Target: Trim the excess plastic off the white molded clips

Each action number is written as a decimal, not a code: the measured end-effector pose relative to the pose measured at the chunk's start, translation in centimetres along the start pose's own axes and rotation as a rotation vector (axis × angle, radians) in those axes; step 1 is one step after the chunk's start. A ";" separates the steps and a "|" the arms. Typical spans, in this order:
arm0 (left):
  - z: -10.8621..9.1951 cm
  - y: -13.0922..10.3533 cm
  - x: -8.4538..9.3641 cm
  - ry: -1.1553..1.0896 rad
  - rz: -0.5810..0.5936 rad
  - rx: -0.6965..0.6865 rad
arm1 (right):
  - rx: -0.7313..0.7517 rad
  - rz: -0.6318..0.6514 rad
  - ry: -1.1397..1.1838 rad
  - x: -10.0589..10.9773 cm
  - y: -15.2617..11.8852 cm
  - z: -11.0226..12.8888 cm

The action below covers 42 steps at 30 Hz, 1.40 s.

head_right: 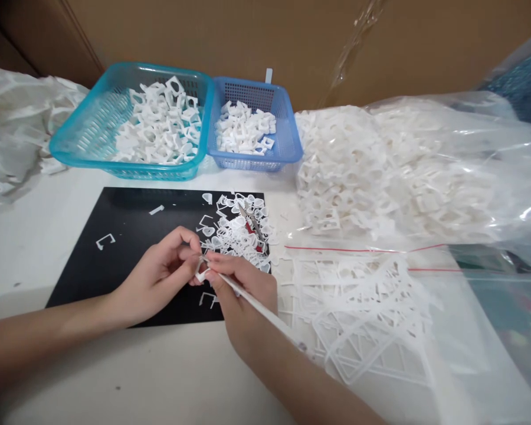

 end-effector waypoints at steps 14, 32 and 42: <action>0.4 -0.1 0.0 0.000 0.021 0.034 | 0.519 -0.004 -0.435 -2.0 -2.5 2.2; 0.3 -0.4 0.2 -0.110 -0.050 0.052 | 0.466 -0.151 -0.398 0.3 -1.6 4.0; 1.4 -0.1 -0.7 -0.276 -0.018 0.207 | 0.502 -0.283 -0.454 2.7 -1.3 4.6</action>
Point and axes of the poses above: each hand's wrist, its own y-axis towards the middle knuckle, its own x-axis out of the back of the hand, z = x × y, the point moved 10 cm from there along y, towards the middle knuckle, and after that the axes turned 11 degrees about -x, right-handed, at the moved point
